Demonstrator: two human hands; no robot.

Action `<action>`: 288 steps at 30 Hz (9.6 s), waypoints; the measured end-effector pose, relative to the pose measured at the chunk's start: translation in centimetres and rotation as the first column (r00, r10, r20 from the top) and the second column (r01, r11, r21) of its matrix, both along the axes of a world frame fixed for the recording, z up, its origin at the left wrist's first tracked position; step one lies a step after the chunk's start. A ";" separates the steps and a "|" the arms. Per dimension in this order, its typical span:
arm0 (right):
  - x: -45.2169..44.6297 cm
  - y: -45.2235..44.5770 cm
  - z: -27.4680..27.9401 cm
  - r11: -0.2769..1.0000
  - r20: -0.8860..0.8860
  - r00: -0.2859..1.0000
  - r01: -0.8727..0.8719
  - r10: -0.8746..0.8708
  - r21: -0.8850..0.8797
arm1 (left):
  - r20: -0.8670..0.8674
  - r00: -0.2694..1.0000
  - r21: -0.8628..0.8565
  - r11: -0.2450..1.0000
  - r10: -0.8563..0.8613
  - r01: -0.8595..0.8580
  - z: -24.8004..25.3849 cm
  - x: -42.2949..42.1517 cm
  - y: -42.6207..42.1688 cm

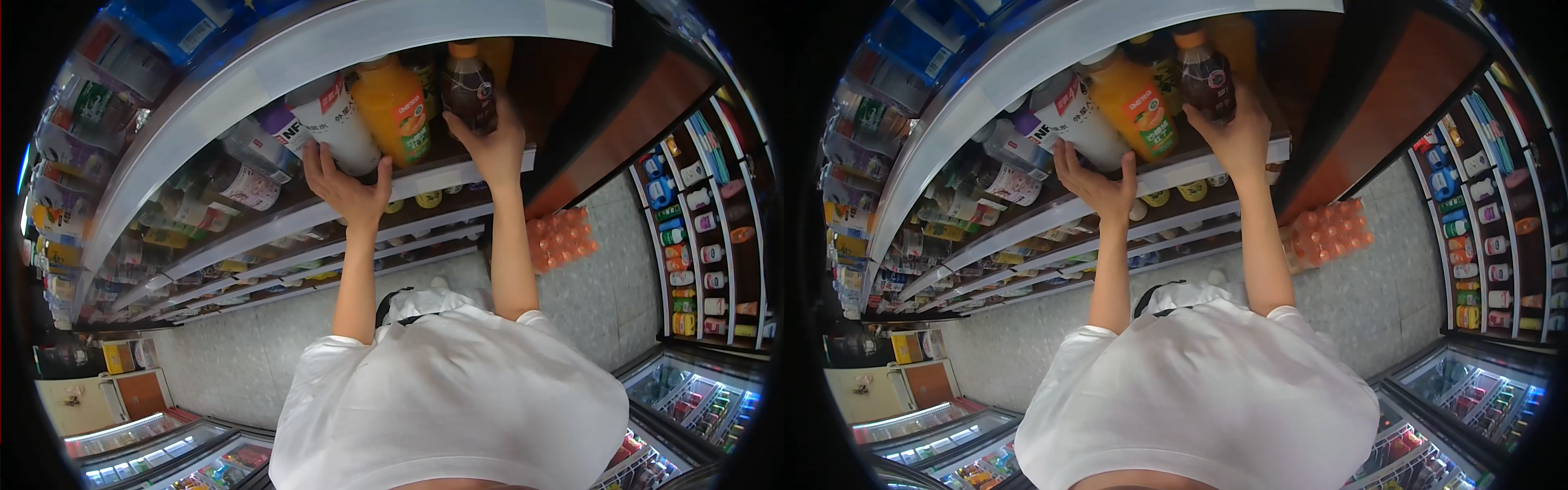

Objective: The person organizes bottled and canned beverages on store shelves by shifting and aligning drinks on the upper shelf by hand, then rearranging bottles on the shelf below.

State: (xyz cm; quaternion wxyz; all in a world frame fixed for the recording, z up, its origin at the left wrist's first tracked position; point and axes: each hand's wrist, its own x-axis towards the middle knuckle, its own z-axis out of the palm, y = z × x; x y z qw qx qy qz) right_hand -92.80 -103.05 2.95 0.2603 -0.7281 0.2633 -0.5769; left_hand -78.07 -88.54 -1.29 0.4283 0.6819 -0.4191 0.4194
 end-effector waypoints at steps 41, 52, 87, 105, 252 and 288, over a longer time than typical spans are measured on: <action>-0.4 -5.4 -1.0 0.987 0.071 0.985 0.152 -0.155 0.045 | -0.009 1.000 -0.011 1.000 -0.004 0.004 -0.1 0.0 0.0; -1.3 0.3 -2.1 0.984 -0.079 0.987 0.133 -0.142 -0.118 | 0.009 1.000 0.006 1.000 0.006 -0.006 -0.2 0.1 0.0; -2.7 2.1 -4.7 0.984 0.148 0.982 0.095 -0.117 0.152 | -0.260 0.947 -0.023 0.982 -0.189 0.189 -1.4 -0.7 2.9; -1.7 15.9 13.4 0.713 0.346 0.639 -0.499 0.687 -0.492 | -0.273 0.941 -0.075 0.980 -0.197 0.184 0.0 1.6 8.0; 25.5 27.0 -16.1 0.959 -0.627 0.778 -0.208 0.042 -0.194 | -0.936 0.094 -0.149 0.624 -0.340 0.767 -19.9 20.9 23.6; 15.9 23.4 -16.7 0.957 -0.581 0.781 0.290 -0.229 0.013 | -0.565 0.752 0.241 0.804 -0.339 0.544 -10.5 14.6 22.3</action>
